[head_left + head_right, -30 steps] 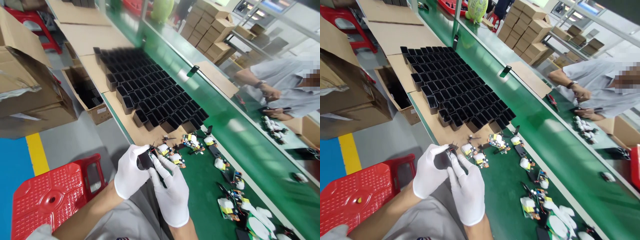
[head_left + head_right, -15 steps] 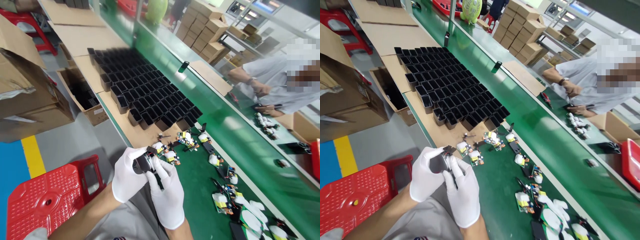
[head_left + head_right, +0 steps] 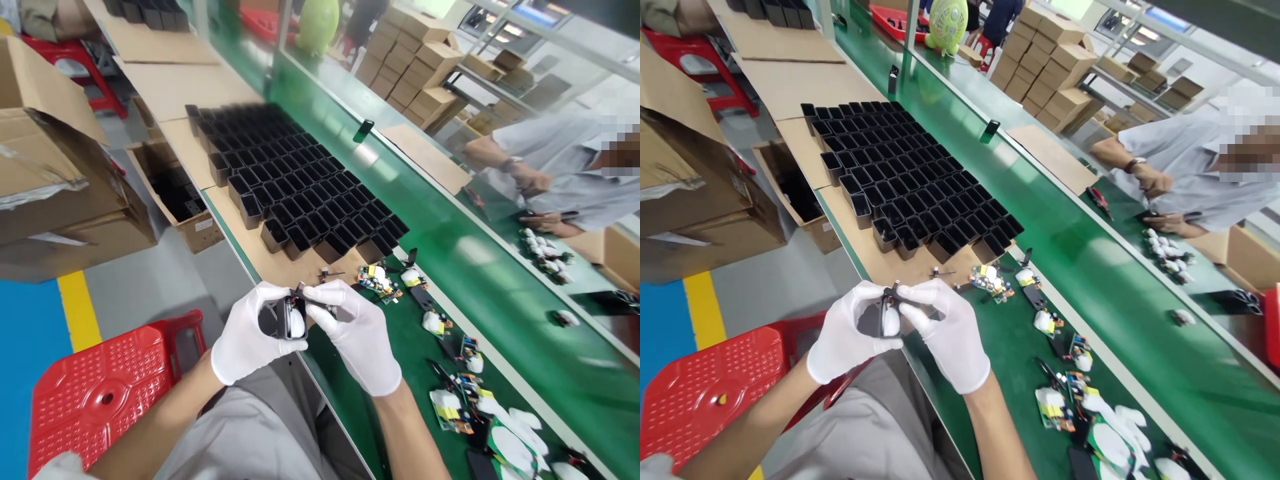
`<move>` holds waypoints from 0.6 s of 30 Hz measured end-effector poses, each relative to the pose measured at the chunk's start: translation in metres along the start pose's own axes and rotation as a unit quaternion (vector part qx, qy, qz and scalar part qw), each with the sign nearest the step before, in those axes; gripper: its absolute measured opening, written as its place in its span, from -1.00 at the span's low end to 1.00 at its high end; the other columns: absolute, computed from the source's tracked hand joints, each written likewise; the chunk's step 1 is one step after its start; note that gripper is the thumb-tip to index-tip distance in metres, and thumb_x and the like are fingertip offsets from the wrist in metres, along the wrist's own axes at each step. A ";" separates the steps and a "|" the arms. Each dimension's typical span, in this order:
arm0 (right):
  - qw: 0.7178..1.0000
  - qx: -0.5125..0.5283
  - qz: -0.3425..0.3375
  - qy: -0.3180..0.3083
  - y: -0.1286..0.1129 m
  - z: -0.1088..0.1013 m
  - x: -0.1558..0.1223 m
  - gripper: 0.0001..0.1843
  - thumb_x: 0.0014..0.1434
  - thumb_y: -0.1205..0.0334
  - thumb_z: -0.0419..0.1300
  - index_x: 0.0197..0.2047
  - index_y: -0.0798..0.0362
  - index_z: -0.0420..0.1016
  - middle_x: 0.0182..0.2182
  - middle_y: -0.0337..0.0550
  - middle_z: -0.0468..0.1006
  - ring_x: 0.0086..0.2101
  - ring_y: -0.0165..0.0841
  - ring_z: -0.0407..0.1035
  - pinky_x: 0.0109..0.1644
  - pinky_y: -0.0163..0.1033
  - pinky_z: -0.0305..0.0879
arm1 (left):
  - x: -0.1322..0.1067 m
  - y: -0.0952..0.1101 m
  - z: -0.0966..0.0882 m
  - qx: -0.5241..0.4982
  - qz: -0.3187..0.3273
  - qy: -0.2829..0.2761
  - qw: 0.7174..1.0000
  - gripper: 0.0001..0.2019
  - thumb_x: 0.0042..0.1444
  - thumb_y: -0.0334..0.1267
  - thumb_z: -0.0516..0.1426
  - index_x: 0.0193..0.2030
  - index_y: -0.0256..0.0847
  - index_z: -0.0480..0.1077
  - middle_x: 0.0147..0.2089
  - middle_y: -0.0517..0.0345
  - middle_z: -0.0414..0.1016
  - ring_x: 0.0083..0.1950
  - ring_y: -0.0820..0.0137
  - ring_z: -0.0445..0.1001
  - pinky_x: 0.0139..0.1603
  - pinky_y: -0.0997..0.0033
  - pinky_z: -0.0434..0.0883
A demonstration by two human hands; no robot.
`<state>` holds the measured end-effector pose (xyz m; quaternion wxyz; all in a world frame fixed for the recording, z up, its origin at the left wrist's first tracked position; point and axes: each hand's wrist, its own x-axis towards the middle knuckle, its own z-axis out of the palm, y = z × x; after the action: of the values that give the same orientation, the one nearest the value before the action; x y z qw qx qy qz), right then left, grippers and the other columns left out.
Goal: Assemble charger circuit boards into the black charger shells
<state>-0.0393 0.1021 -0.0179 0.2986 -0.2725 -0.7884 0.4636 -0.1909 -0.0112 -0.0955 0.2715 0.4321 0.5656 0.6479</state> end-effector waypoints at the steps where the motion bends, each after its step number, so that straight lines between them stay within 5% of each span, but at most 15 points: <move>1: 1.000 -0.018 -0.015 0.018 0.000 0.004 -0.001 -0.68 0.27 0.37 0.43 0.03 -0.19 0.74 -0.14 -0.23 0.74 -0.13 -0.33 0.64 -0.01 -0.22 0.60 | 0.001 0.000 0.002 0.045 -0.002 0.015 0.999 -0.34 -0.18 -0.28 0.57 0.09 -0.08 0.48 -0.03 0.14 0.63 -0.09 0.25 0.69 -0.01 0.23 0.63; 10: 0.947 -0.259 -0.104 0.158 0.009 0.037 -0.020 -0.78 0.32 0.38 0.39 0.01 -0.02 0.74 -0.08 -0.05 0.75 -0.11 -0.25 0.67 0.08 -0.15 0.62 | 0.009 -0.012 0.026 0.242 0.059 0.129 0.960 -0.49 0.01 -0.36 0.39 0.12 -0.04 0.46 -0.02 0.12 0.68 0.03 0.15 0.66 0.12 0.09 0.59; 18: 0.914 -0.373 -0.111 0.117 0.013 0.042 -0.017 -0.80 0.42 0.27 0.28 0.04 -0.01 0.71 -0.12 0.00 0.72 -0.14 -0.19 0.65 -0.06 -0.08 0.64 | 0.011 -0.019 0.032 0.243 0.087 0.154 0.954 -0.59 0.09 -0.28 0.37 0.09 -0.06 0.47 -0.05 0.09 0.69 0.03 0.11 0.64 0.14 0.01 0.56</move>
<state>-0.0566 0.0719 -0.0492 0.3155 -0.3270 -0.8885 0.0647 -0.1708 0.0186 -0.1116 0.0104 0.4271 0.7012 0.5708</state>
